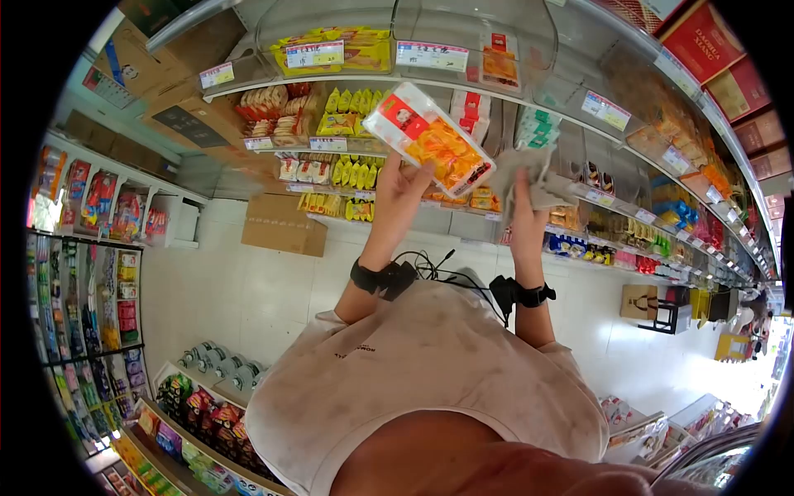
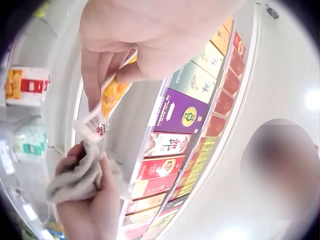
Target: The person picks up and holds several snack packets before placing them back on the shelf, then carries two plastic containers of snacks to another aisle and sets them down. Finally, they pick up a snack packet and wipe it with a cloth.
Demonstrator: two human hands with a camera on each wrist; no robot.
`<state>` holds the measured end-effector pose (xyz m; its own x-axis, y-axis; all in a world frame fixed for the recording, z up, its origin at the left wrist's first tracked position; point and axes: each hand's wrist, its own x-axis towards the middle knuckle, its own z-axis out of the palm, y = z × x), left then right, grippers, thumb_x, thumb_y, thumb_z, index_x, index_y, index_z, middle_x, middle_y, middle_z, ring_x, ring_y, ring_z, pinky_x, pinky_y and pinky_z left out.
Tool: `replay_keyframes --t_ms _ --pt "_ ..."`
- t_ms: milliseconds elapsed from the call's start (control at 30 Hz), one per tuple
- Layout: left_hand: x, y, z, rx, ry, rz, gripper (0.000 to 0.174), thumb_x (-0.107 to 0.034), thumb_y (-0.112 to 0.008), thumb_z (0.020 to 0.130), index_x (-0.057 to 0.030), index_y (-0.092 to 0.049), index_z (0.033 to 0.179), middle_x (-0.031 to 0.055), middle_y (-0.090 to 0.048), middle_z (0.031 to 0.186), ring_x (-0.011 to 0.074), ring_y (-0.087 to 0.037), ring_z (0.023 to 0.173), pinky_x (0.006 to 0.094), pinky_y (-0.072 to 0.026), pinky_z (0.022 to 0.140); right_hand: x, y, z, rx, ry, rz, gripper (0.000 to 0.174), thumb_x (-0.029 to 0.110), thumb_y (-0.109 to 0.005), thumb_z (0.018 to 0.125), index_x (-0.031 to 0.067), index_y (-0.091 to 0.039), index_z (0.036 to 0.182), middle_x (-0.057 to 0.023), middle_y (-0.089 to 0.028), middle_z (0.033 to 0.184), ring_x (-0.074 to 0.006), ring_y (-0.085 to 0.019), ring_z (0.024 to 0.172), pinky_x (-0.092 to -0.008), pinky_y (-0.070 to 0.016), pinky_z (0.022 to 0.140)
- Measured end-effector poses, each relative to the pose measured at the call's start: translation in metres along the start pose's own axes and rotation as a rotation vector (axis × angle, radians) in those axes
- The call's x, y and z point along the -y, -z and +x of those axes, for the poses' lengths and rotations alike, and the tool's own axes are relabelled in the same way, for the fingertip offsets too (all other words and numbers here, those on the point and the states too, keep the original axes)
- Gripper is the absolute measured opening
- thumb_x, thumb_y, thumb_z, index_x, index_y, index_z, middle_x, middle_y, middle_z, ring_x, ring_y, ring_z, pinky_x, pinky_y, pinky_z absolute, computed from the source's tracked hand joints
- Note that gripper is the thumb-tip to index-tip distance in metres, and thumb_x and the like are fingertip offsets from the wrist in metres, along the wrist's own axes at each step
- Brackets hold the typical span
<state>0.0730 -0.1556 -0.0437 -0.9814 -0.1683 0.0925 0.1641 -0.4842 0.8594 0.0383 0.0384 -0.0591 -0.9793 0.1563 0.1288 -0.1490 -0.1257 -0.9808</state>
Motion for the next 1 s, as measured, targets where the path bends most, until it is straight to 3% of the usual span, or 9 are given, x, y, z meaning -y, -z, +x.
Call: replay_keyframes --t_ms 100,167,333,433,467,533,667,767,1000 --pt "0.01 0.022 0.001 0.109 0.078 0.198 0.038 -0.007 -0.056 0.1 -0.0011 -0.047 0.136 0.0082 -0.069 0.107 0.0109 -0.065 0.09 0.024 -0.0518 0.079 -0.008 -0.01 -0.001 0.02 0.163 -0.258 0.027 0.017 -0.061 0.098 0.002 -0.057 0.12 -0.0079 -0.061 0.103 -0.0132 -0.055 0.088 -0.0271 -0.0464 0.076" --pt "0.008 0.034 0.002 0.236 0.118 0.506 0.035 -0.006 -0.054 0.1 -0.0002 -0.048 0.135 0.0079 -0.067 0.109 0.0109 -0.064 0.088 0.024 -0.0529 0.079 0.028 -0.051 -0.01 0.182 0.538 -0.554 0.037 0.012 -0.061 0.091 0.0016 -0.057 0.127 -0.0144 -0.058 0.125 -0.0261 -0.055 0.116 -0.0405 -0.0409 0.101" --pt "-0.009 0.05 0.001 -0.002 0.222 -0.202 0.035 -0.01 -0.049 0.103 -0.0026 -0.048 0.137 0.0071 -0.064 0.12 0.0142 -0.063 0.105 0.0294 -0.0537 0.085 0.036 -0.08 -0.012 0.671 0.798 -0.885 0.054 0.018 -0.064 0.078 0.0036 -0.059 0.13 -0.0102 -0.051 0.146 -0.034 -0.038 0.142 -0.0541 -0.0226 0.118" --pt "-0.018 0.059 0.014 0.03 0.082 -0.349 0.033 -0.014 -0.047 0.105 -0.0021 -0.048 0.136 0.0075 -0.064 0.122 0.0154 -0.064 0.107 0.0299 -0.0543 0.087 0.051 -0.063 -0.007 0.947 0.649 -0.803 0.057 0.019 -0.063 0.074 0.0051 -0.061 0.129 -0.0104 -0.054 0.142 -0.0339 -0.04 0.141 -0.054 -0.024 0.118" --pt "-0.02 0.054 0.016 0.03 0.03 -0.324 0.032 -0.016 -0.046 0.105 -0.0022 -0.049 0.134 0.0071 -0.064 0.121 0.015 -0.064 0.108 0.0286 -0.0543 0.085 0.032 -0.052 -0.002 0.758 0.651 -0.79 0.044 0.021 -0.06 0.087 0.0058 -0.062 0.128 -0.0094 -0.057 0.139 -0.0282 -0.044 0.139 -0.0488 -0.0284 0.117" --pt "-0.026 0.053 0.017 0.053 0.07 -0.288 0.029 -0.015 -0.051 0.104 -0.0006 -0.054 0.129 0.0057 -0.065 0.117 0.0139 -0.064 0.103 0.026 -0.0523 0.083 0.013 -0.036 0.002 0.279 0.054 -0.353 0.036 0.026 -0.055 0.096 0.0056 -0.062 0.125 -0.0066 -0.061 0.13 -0.0216 -0.053 0.127 -0.0417 -0.038 0.109" --pt "-0.011 0.046 0.023 0.033 -0.102 0.044 0.02 -0.012 -0.064 0.097 0.0031 -0.064 0.111 0.0019 -0.064 0.106 0.0104 -0.061 0.088 0.022 -0.0472 0.077 0.031 -0.062 -0.001 0.084 -0.411 0.507 0.029 0.029 -0.054 0.104 0.004 -0.061 0.117 -0.0008 -0.065 0.109 -0.0083 -0.06 0.102 -0.0259 -0.0492 0.087" --pt "-0.01 0.053 0.03 -0.025 -0.42 0.475 0.016 -0.008 -0.071 0.091 0.0048 -0.067 0.1 -0.0006 -0.062 0.097 0.0068 -0.053 0.079 0.0205 -0.0433 0.072 0.005 -0.073 -0.014 0.433 -0.114 0.016 0.024 0.017 -0.066 0.097 0.0022 -0.06 0.115 0.0007 -0.065 0.098 -0.0077 -0.061 0.09 -0.0237 -0.0498 0.077" --pt "-0.025 0.059 0.028 0.183 0.044 0.136 0.015 -0.005 -0.076 0.086 0.0001 -0.069 0.098 -0.003 -0.064 0.084 0.0013 -0.05 0.071 0.0194 -0.0409 0.066 0.006 -0.055 -0.004 0.342 -0.193 -0.089 0.028 0.015 -0.068 0.095 0.0033 -0.061 0.119 -0.0005 -0.063 0.113 -0.0085 -0.058 0.104 -0.0265 -0.0476 0.087"
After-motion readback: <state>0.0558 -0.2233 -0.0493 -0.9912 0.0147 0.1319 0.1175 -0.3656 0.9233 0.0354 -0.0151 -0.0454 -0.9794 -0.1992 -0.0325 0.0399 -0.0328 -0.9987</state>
